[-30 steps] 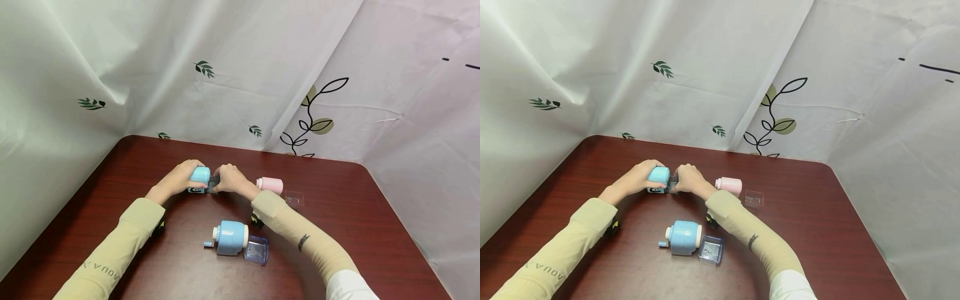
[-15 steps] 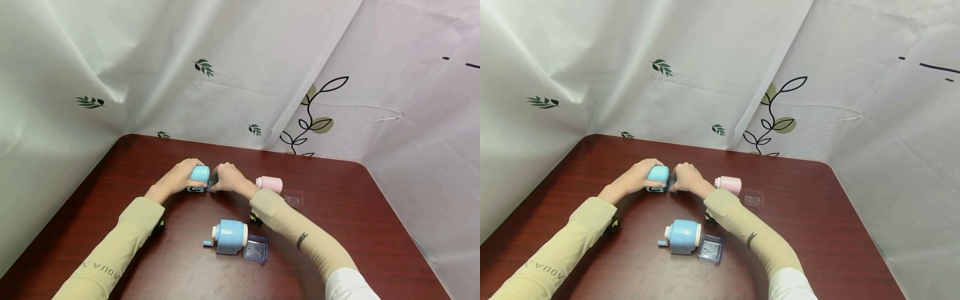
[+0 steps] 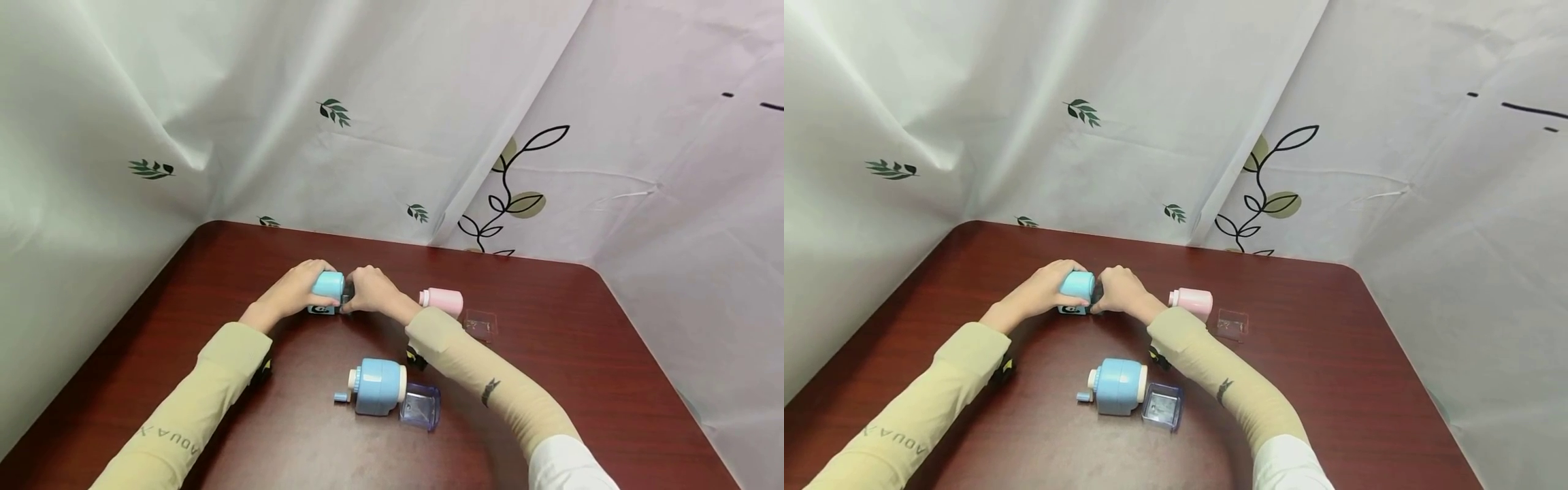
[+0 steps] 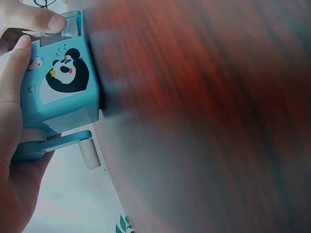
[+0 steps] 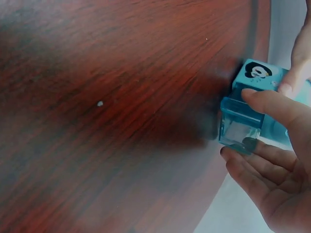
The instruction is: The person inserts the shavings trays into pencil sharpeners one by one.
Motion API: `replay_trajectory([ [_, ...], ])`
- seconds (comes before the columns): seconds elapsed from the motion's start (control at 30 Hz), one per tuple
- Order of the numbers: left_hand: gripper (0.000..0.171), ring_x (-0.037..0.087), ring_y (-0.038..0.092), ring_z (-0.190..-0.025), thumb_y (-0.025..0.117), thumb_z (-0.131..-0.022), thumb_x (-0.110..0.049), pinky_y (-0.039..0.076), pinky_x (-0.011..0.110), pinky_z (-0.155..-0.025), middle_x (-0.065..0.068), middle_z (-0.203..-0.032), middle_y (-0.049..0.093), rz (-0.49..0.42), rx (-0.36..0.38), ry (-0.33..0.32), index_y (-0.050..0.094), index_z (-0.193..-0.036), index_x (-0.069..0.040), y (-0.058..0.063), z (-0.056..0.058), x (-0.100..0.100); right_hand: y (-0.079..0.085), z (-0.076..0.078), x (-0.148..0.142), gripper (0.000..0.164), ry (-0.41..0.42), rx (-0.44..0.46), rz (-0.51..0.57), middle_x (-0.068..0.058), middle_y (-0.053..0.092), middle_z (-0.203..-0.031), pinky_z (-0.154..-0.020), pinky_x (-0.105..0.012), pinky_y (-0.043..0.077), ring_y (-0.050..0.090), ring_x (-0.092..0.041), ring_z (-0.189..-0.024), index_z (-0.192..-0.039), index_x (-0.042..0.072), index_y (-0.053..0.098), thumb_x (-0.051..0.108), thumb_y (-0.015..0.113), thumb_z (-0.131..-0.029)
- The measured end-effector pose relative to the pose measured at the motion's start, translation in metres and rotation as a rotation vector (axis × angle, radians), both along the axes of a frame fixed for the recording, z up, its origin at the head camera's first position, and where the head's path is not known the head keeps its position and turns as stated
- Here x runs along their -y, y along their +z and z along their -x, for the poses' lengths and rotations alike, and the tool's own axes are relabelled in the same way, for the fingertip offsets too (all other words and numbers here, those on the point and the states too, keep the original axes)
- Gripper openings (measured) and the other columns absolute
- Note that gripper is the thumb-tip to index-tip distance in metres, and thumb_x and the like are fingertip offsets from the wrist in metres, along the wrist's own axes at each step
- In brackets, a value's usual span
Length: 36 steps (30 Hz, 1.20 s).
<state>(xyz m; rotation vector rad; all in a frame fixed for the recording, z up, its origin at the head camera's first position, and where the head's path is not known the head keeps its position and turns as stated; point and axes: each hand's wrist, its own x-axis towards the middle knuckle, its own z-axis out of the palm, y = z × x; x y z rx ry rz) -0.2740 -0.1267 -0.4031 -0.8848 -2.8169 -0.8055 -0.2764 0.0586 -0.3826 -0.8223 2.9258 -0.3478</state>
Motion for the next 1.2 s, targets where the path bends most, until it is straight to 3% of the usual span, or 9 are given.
replay_trajectory([
  [0.27,0.059,0.021,0.050,-0.095,0.074,-0.069,-0.041,0.046,0.038,-0.081,0.007,-0.109,0.056,0.009,-0.001,0.016,0.051,-0.113,-0.010,0.0007,-0.0004,0.0005,0.0058,0.0017,-0.0046,0.066,-0.022,0.040,-0.004,-0.003,0.068,-0.101,-0.072,-0.023,0.051,0.060,-0.010,-0.078,-0.112,0.008,0.063,0.044,0.080,-0.060],
  [0.63,0.060,0.022,0.050,-0.096,0.074,-0.069,-0.041,0.046,0.038,-0.082,0.008,-0.109,0.056,0.013,0.011,0.011,0.050,-0.114,-0.010,0.0005,-0.0005,-0.0001,0.0021,0.0023,-0.0064,0.056,-0.048,0.071,0.014,0.001,0.069,-0.084,-0.063,-0.018,0.047,0.057,-0.007,-0.069,-0.105,0.009,0.067,0.038,0.081,-0.060],
  [1.2,0.057,0.021,0.050,-0.094,0.075,-0.069,-0.039,0.045,0.039,-0.082,0.006,-0.107,0.056,-0.006,-0.012,-0.010,0.051,-0.112,-0.011,-0.0015,-0.0016,0.0001,0.0000,0.0014,-0.0050,0.049,-0.047,0.053,0.045,0.001,0.068,-0.080,-0.058,-0.016,0.046,0.057,-0.007,-0.065,-0.097,0.008,0.069,0.038,0.081,-0.060],
])
